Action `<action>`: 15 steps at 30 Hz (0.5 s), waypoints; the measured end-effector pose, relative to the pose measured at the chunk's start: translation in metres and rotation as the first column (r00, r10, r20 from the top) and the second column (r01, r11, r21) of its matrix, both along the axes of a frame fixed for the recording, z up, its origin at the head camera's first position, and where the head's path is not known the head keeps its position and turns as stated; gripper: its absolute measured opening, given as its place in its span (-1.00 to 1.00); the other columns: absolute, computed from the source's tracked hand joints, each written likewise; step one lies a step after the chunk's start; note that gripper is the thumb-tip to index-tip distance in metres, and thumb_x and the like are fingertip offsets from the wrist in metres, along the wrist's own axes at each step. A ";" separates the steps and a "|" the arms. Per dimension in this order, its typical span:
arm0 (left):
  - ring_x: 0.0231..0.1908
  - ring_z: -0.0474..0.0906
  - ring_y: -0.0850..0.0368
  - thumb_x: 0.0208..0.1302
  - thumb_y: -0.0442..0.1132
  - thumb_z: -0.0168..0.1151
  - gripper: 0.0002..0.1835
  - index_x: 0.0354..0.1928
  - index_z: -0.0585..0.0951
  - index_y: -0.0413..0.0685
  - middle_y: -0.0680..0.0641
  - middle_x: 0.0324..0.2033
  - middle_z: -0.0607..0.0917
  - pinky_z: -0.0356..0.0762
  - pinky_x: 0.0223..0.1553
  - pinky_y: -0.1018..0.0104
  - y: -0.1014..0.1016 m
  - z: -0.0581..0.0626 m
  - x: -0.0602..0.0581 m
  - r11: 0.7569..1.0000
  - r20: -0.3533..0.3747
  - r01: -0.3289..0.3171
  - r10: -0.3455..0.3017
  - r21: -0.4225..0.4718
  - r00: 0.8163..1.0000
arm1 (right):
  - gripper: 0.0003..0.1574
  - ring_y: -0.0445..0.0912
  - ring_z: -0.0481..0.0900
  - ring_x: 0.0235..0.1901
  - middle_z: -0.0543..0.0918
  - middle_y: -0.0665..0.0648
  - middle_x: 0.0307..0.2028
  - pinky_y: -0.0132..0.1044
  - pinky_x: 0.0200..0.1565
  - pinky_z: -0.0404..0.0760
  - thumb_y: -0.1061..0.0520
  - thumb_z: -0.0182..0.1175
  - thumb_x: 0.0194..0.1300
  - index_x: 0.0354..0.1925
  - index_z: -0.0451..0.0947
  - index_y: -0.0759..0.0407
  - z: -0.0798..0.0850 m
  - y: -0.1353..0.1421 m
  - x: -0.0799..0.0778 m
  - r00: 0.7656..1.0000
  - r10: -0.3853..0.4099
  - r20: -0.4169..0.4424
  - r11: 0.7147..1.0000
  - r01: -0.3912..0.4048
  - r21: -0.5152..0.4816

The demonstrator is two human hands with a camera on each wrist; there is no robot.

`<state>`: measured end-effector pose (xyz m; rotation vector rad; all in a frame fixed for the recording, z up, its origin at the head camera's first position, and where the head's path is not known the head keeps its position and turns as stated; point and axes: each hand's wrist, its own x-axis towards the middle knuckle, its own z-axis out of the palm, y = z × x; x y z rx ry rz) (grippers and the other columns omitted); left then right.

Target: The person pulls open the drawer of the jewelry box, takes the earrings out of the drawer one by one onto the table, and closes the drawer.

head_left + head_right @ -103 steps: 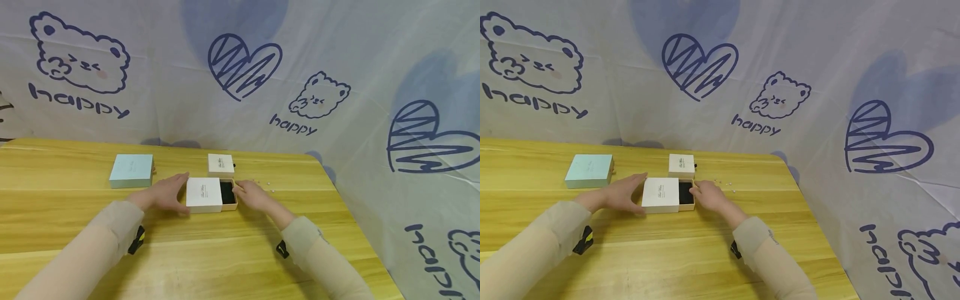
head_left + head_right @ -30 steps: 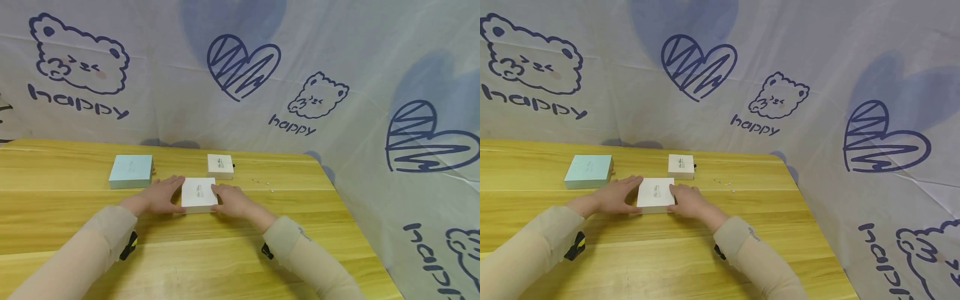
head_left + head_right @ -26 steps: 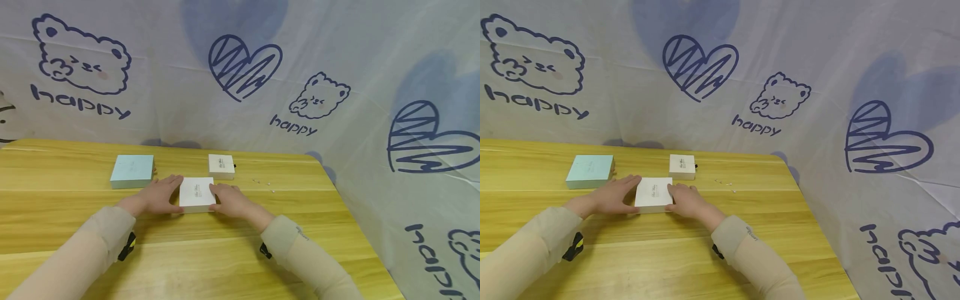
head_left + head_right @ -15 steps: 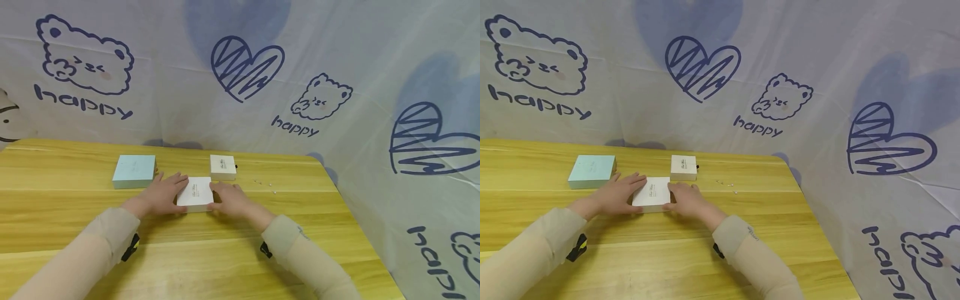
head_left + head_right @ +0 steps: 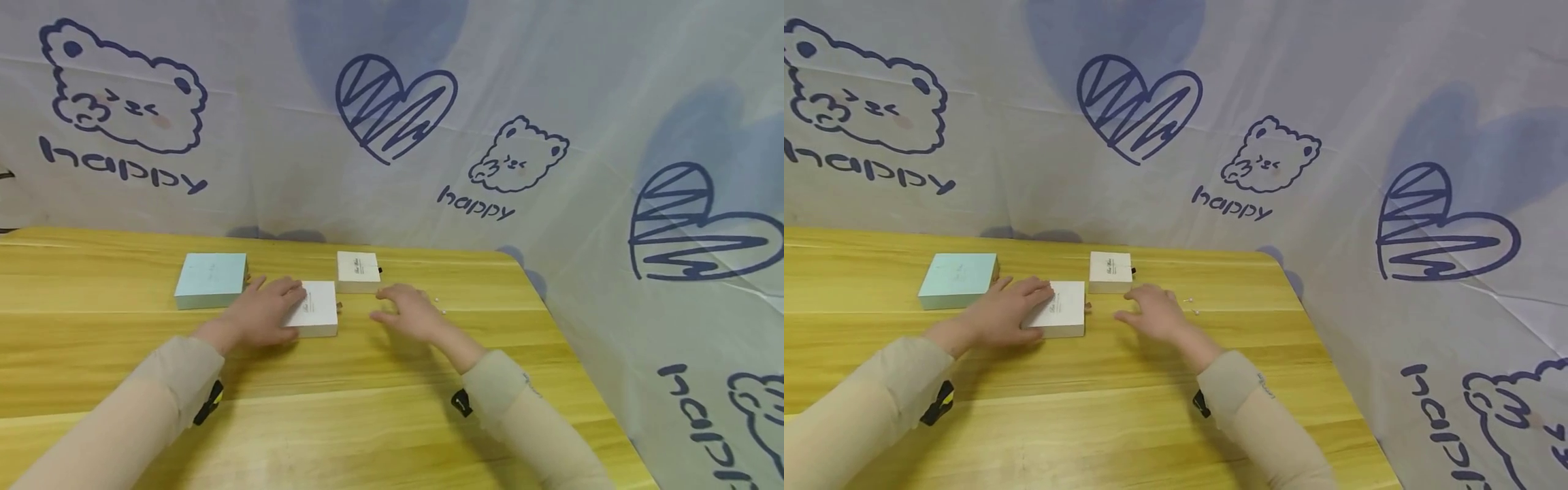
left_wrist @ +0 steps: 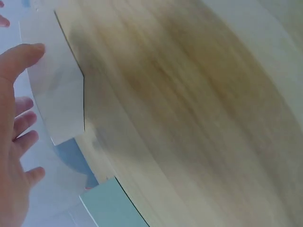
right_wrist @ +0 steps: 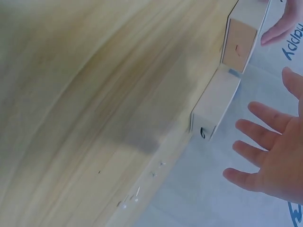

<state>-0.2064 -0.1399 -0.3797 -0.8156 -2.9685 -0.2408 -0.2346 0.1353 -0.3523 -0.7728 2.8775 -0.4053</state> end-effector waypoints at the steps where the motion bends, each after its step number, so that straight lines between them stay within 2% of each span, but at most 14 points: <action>1: 0.25 0.31 -0.21 0.10 0.01 0.30 -0.31 0.21 0.43 -0.25 -0.25 0.20 0.46 0.09 0.28 -0.30 0.001 0.000 0.000 1.000 -0.021 0.011 -0.011 -0.002 1.000 | -0.39 0.11 0.30 0.29 0.47 0.19 0.22 0.13 0.34 0.16 -0.14 0.07 0.33 0.19 0.43 0.20 0.000 0.002 0.000 1.000 -0.008 -0.002 1.000 0.008 -0.003; 6: 0.14 0.44 -0.15 0.12 0.01 0.30 -0.43 0.09 0.53 -0.22 -0.19 0.04 0.58 0.17 0.26 -0.25 0.008 -0.001 -0.005 0.999 -0.078 0.013 -0.017 -0.040 0.997 | -0.42 0.12 0.28 0.29 0.49 0.16 0.20 0.15 0.32 0.15 -0.15 0.06 0.34 0.16 0.46 0.17 0.002 0.010 0.000 0.999 -0.042 0.008 0.999 0.042 -0.016; 11: 0.11 0.47 -0.15 0.14 -0.01 0.28 -0.47 0.07 0.55 -0.23 -0.19 0.02 0.60 0.24 0.24 -0.22 0.011 -0.001 -0.009 0.996 -0.092 -0.036 0.028 -0.083 0.995 | -0.44 0.14 0.26 0.30 0.49 0.17 0.20 0.19 0.31 0.10 -0.14 0.05 0.35 0.15 0.48 0.17 0.002 0.015 0.001 0.998 -0.057 0.041 0.998 0.058 -0.025; 15: 0.05 0.50 -0.16 0.14 -0.08 0.29 -0.57 -0.02 0.58 -0.19 -0.18 -0.04 0.62 0.31 0.19 -0.20 0.011 0.000 -0.013 0.992 -0.141 -0.069 0.054 -0.106 0.989 | -0.46 0.14 0.26 0.29 0.49 0.17 0.19 0.22 0.30 0.06 -0.13 0.06 0.35 0.14 0.49 0.17 0.001 0.019 0.001 0.996 -0.073 0.041 0.997 0.075 -0.028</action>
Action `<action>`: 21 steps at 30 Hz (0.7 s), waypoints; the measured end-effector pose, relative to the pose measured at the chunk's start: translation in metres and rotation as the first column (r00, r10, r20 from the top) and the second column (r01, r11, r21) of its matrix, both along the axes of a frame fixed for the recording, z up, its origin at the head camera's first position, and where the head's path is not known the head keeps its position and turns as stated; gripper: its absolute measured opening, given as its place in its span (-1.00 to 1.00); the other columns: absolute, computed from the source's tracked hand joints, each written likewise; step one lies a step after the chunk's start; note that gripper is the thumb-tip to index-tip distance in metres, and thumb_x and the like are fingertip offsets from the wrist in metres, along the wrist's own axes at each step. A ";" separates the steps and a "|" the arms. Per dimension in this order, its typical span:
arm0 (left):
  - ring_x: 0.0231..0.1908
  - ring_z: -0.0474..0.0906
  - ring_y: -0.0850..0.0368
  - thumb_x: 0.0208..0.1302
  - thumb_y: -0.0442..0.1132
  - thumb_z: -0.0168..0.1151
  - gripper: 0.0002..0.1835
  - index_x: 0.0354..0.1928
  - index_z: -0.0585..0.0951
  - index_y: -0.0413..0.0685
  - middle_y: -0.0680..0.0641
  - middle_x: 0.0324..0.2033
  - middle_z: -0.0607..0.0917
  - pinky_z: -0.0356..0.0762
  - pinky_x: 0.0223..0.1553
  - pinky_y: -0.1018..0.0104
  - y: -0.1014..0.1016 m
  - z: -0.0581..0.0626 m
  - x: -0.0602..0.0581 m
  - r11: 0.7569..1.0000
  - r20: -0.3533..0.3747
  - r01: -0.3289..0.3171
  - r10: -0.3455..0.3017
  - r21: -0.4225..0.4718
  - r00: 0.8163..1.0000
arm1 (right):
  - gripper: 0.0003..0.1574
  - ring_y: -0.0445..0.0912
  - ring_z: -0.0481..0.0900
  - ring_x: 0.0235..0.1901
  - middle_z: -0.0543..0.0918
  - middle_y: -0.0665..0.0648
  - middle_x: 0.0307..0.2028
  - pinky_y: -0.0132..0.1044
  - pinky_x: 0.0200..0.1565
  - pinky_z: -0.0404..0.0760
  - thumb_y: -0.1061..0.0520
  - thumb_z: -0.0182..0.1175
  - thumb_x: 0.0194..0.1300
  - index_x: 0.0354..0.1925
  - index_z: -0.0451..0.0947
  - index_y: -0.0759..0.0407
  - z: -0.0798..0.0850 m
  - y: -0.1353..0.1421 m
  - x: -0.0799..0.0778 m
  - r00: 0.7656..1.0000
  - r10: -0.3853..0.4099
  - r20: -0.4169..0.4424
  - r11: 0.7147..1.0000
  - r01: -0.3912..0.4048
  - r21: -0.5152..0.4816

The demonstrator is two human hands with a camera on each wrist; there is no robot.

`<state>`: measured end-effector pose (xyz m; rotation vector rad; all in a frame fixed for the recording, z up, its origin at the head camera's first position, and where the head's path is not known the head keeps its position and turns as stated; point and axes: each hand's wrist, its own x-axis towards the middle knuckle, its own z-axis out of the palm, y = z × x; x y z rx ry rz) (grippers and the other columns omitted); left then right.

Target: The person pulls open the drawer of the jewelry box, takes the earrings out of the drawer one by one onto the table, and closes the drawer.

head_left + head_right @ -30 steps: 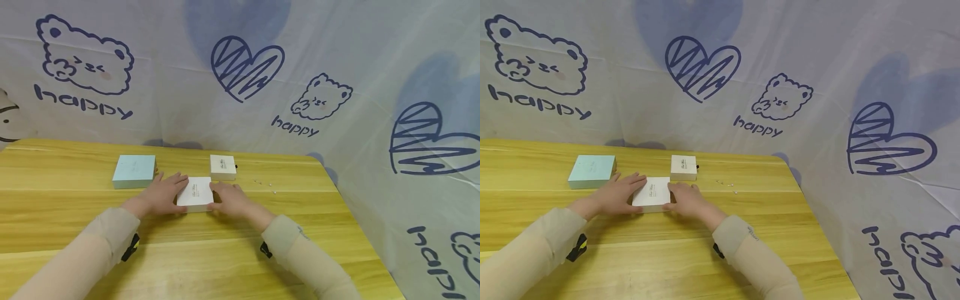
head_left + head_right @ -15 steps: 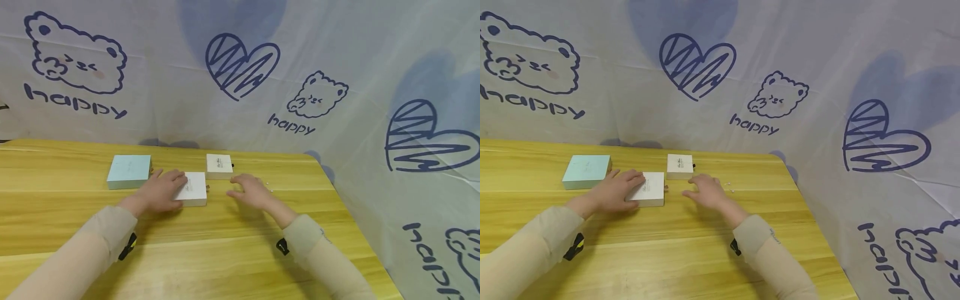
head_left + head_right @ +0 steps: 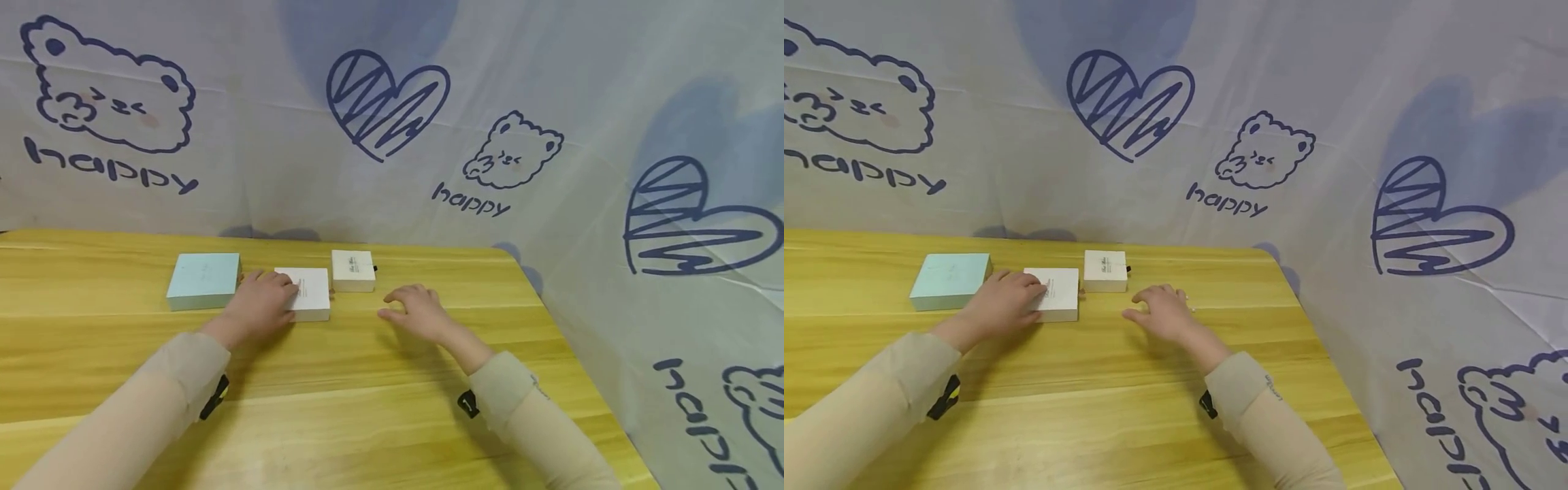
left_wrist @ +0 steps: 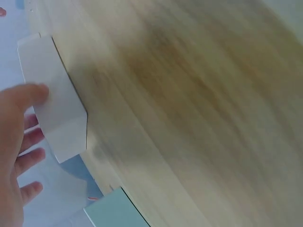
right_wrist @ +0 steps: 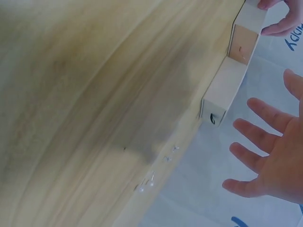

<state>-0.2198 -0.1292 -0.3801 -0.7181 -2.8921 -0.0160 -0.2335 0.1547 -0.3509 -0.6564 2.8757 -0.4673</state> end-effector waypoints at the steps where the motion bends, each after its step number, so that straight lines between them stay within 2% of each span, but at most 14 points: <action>1: 0.03 0.51 -0.16 0.14 -0.10 0.30 -0.61 -0.05 0.59 -0.18 -0.18 -0.06 0.62 0.32 0.18 -0.20 0.000 -0.001 -0.002 1.000 -0.019 -0.004 0.004 -0.004 1.000 | -0.46 0.14 0.26 0.28 0.50 0.17 0.19 0.22 0.30 0.06 -0.12 0.06 0.35 0.14 0.49 0.17 0.000 0.001 -0.001 1.000 -0.005 -0.004 1.000 0.005 -0.003; 4: 0.00 0.52 -0.17 0.15 -0.19 0.29 -0.70 -0.09 0.60 -0.17 -0.18 -0.11 0.64 0.33 0.17 -0.22 0.000 -0.003 -0.007 1.000 -0.056 -0.026 0.026 0.002 0.998 | -0.47 0.14 0.28 0.26 0.51 0.16 0.18 0.24 0.29 0.05 -0.12 0.07 0.34 0.14 0.49 0.16 0.002 0.003 -0.003 1.000 -0.020 -0.015 1.000 0.020 -0.007; 7: 0.00 0.52 -0.17 0.18 -0.26 0.24 -0.74 -0.10 0.62 -0.19 -0.19 -0.12 0.64 0.31 0.18 -0.24 0.003 -0.001 -0.011 0.998 -0.052 -0.060 0.060 0.008 0.997 | -0.46 0.15 0.28 0.26 0.51 0.16 0.18 0.26 0.29 0.03 -0.12 0.06 0.34 0.14 0.49 0.16 0.004 0.005 -0.005 0.999 -0.029 -0.021 1.000 0.029 -0.005; 10: 0.04 0.50 -0.18 0.22 -0.30 0.17 -0.72 -0.04 0.60 -0.23 -0.21 -0.07 0.63 0.29 0.19 -0.26 0.008 0.002 -0.017 0.996 -0.014 -0.091 0.091 -0.008 0.996 | -0.44 0.15 0.27 0.27 0.50 0.16 0.19 0.27 0.29 0.01 -0.15 0.05 0.35 0.14 0.49 0.16 0.004 0.008 -0.006 0.999 -0.039 -0.020 0.999 0.039 0.001; 14: 0.16 0.40 -0.20 0.28 -0.31 0.09 -0.63 0.12 0.51 -0.24 -0.23 0.06 0.56 0.22 0.21 -0.30 0.012 0.008 -0.024 0.991 0.056 -0.115 0.119 -0.073 0.991 | -0.42 0.15 0.25 0.29 0.49 0.16 0.20 0.27 0.30 0.00 -0.18 0.03 0.35 0.15 0.49 0.15 0.005 0.011 -0.007 0.999 -0.050 -0.010 0.999 0.050 0.000; 17: 0.25 0.29 -0.23 0.32 -0.35 0.00 -0.57 0.22 0.42 -0.24 -0.24 0.16 0.48 0.15 0.24 -0.33 0.014 0.012 -0.028 0.984 0.111 -0.128 0.141 -0.122 0.984 | -0.42 0.15 0.24 0.29 0.50 0.16 0.19 0.27 0.29 0.00 -0.19 0.04 0.34 0.14 0.49 0.15 0.005 0.012 -0.007 0.998 -0.055 -0.008 0.998 0.055 0.000; 21: 0.32 0.18 -0.27 0.35 -0.40 -0.11 -0.54 0.29 0.33 -0.26 -0.28 0.25 0.38 0.08 0.26 -0.36 0.015 0.014 -0.031 0.980 0.172 -0.137 0.161 -0.143 0.972 | -0.44 0.15 0.25 0.28 0.50 0.16 0.19 0.28 0.28 0.00 -0.16 0.05 0.34 0.14 0.49 0.15 0.005 0.012 -0.006 0.998 -0.056 -0.003 0.998 0.056 0.000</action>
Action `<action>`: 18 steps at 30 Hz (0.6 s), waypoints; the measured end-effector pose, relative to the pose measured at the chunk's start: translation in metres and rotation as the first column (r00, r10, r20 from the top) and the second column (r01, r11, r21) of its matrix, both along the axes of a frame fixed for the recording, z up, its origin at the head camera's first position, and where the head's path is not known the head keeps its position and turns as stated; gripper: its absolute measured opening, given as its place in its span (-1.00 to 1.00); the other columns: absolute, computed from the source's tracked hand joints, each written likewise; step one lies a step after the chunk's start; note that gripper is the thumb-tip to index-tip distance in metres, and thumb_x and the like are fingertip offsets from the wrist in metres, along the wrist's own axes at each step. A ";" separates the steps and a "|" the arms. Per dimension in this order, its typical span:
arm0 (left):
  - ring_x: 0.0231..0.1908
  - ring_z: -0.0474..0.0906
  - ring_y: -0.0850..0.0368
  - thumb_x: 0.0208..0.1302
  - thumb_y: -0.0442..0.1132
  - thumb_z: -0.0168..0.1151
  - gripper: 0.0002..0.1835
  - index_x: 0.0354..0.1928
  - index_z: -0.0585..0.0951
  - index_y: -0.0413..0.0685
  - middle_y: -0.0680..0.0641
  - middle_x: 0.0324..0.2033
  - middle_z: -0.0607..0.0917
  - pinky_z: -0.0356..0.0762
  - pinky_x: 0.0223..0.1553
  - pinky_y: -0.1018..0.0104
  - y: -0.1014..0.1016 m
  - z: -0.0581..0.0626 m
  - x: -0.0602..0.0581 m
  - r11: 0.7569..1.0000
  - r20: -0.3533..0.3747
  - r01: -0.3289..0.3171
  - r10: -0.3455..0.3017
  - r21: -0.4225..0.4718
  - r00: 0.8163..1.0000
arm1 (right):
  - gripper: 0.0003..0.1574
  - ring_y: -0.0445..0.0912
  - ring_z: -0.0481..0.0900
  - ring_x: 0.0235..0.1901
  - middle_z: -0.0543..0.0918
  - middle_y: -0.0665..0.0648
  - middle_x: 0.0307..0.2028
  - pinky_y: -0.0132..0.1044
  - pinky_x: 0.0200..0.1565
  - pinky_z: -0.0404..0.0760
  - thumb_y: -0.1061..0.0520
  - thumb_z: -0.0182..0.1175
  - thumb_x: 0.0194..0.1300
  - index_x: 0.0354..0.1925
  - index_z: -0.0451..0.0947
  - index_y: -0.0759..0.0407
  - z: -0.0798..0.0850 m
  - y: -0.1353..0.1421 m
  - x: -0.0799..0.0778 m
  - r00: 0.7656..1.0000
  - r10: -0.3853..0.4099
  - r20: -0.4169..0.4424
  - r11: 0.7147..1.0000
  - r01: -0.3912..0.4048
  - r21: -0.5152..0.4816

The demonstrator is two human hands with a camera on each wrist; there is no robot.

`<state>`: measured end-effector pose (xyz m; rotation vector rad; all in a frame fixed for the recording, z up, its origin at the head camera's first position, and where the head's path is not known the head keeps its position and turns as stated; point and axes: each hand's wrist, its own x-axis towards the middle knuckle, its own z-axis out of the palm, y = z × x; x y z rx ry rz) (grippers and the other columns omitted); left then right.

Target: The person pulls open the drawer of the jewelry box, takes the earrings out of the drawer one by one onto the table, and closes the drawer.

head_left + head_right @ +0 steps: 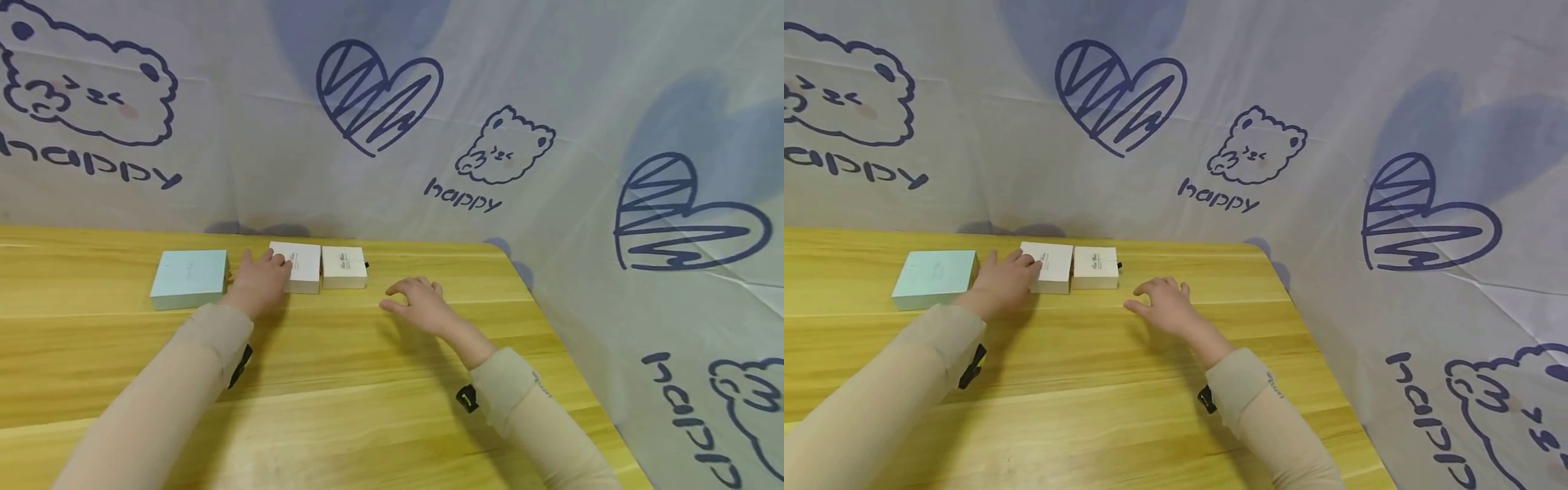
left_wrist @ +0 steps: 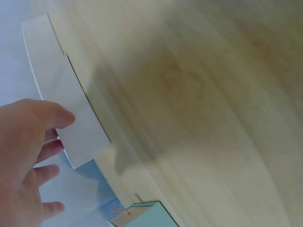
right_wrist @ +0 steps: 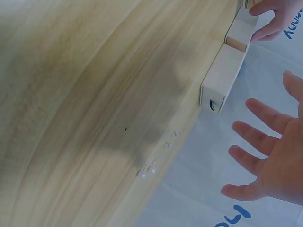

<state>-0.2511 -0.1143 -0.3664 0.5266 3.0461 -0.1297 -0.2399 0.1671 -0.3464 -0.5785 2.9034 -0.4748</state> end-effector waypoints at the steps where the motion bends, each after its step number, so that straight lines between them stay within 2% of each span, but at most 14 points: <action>1: 0.33 0.17 -0.28 0.35 -0.41 -0.12 -0.53 0.30 0.32 -0.26 -0.29 0.26 0.36 0.05 0.27 -0.37 -0.001 0.000 0.000 1.000 0.010 -0.004 0.004 0.005 1.000 | -0.45 0.16 0.25 0.28 0.50 0.16 0.19 0.28 0.28 -0.01 -0.16 0.05 0.34 0.14 0.49 0.15 0.000 0.000 0.000 1.000 0.003 0.002 1.000 -0.003 -0.003; 6: 0.35 0.11 -0.30 0.33 -0.43 -0.11 -0.50 0.32 0.28 -0.27 -0.29 0.29 0.32 -0.04 0.28 -0.41 -0.004 -0.001 0.001 0.999 0.032 -0.013 0.012 0.034 0.999 | -0.44 0.15 0.24 0.28 0.48 0.16 0.21 0.29 0.28 -0.03 -0.17 0.05 0.34 0.14 0.49 0.14 -0.001 -0.001 0.002 1.000 0.005 0.010 1.000 -0.005 -0.007; 10: 0.35 0.07 -0.33 0.26 -0.28 0.05 -0.40 0.34 0.23 -0.28 -0.32 0.31 0.27 -0.09 0.28 -0.43 -0.010 -0.004 0.004 0.996 0.039 -0.013 0.010 0.084 0.999 | -0.43 0.15 0.24 0.28 0.48 0.17 0.21 0.30 0.28 -0.02 -0.18 0.04 0.34 0.14 0.49 0.14 -0.002 0.000 0.002 1.000 0.004 0.012 1.000 -0.004 -0.009; 13: 0.34 0.02 -0.41 0.18 -0.08 0.17 -0.23 0.36 0.17 -0.31 -0.38 0.33 0.21 -0.13 0.27 -0.45 -0.022 -0.003 0.007 0.984 0.060 -0.072 0.063 0.161 0.996 | -0.46 0.16 0.24 0.28 0.48 0.17 0.20 0.30 0.27 0.00 -0.16 0.05 0.34 0.13 0.50 0.14 -0.003 0.001 0.003 1.000 0.001 0.009 1.000 -0.001 -0.008; 18: 0.27 -0.02 -0.53 0.11 0.20 0.17 -0.02 0.35 0.12 -0.40 -0.49 0.29 0.16 -0.12 0.21 -0.50 -0.057 0.004 0.011 0.945 0.117 -0.201 0.175 0.258 0.977 | -0.46 0.15 0.23 0.29 0.48 0.17 0.20 0.28 0.29 -0.01 -0.15 0.05 0.35 0.13 0.50 0.13 -0.006 0.001 0.003 1.000 -0.003 0.015 1.000 0.003 -0.003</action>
